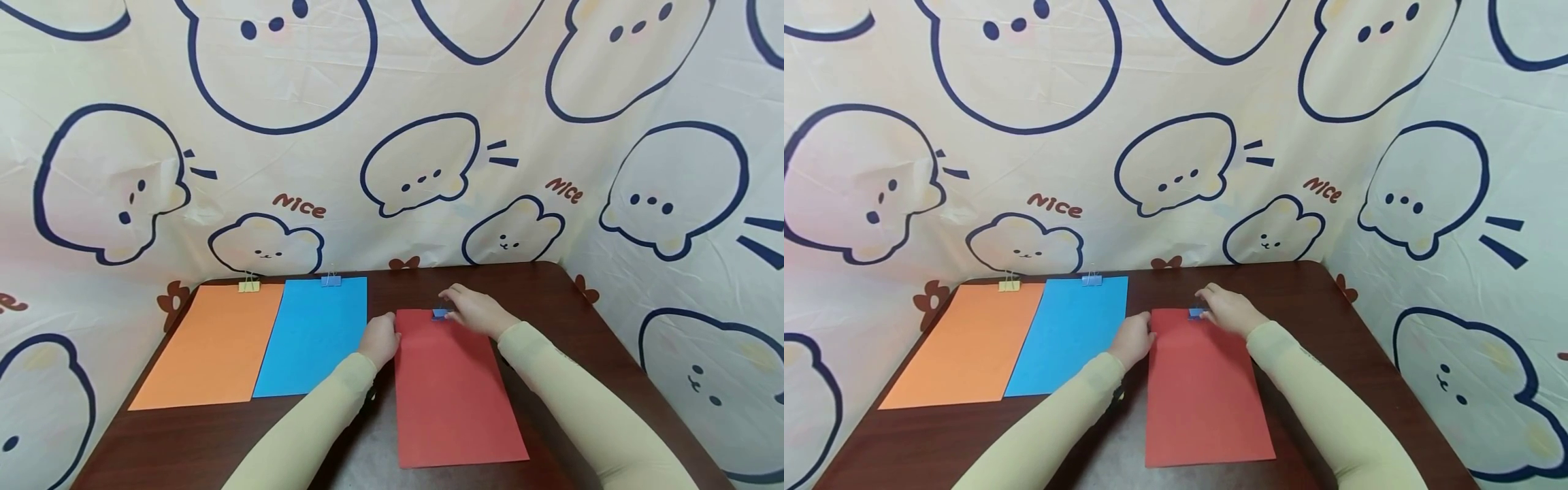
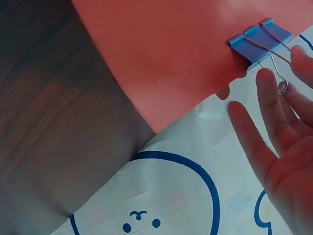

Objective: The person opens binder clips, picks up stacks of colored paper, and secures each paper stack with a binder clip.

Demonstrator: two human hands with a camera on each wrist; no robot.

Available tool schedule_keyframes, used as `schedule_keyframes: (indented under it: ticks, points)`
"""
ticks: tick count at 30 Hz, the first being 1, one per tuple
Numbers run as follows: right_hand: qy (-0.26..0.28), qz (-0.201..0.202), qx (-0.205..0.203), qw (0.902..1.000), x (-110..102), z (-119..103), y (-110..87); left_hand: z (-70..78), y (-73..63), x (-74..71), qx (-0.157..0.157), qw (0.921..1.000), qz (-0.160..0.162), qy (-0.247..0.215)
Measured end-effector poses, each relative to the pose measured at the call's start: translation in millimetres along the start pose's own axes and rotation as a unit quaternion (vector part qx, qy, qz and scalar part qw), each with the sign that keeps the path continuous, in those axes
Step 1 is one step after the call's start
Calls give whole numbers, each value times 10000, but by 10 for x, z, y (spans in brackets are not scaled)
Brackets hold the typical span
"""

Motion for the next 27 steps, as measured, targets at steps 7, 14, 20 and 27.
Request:
schedule_keyframes:
  ticks: [7, 14, 20, 27]
  points:
    - [173, -6, -32, 9998, 40, -7, -6, -20, 8, 7, -175, 9997, -44, -151]
    - [444, 98, -3, 9990, 67, 7, -10, -6, 11, 21, -114, 9999, -62, 19]
    - [484, 69, 228, 9985, 122, 41, -5, 7, -3, 20, -99, 9998, -76, 154]
    - [383, 487, 371, 9974, 96, -19, -65, 5, 11, 4, -9, 9997, -25, 226]
Point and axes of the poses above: each hand's wrist, its own y-axis towards the middle knuckle, its own x-axis out of the palm, z = x × y, the point moved 6 cm from there along y, towards the middle knuckle, and after that the axes turned 2 degrees about -x, right-handed, at the moved point
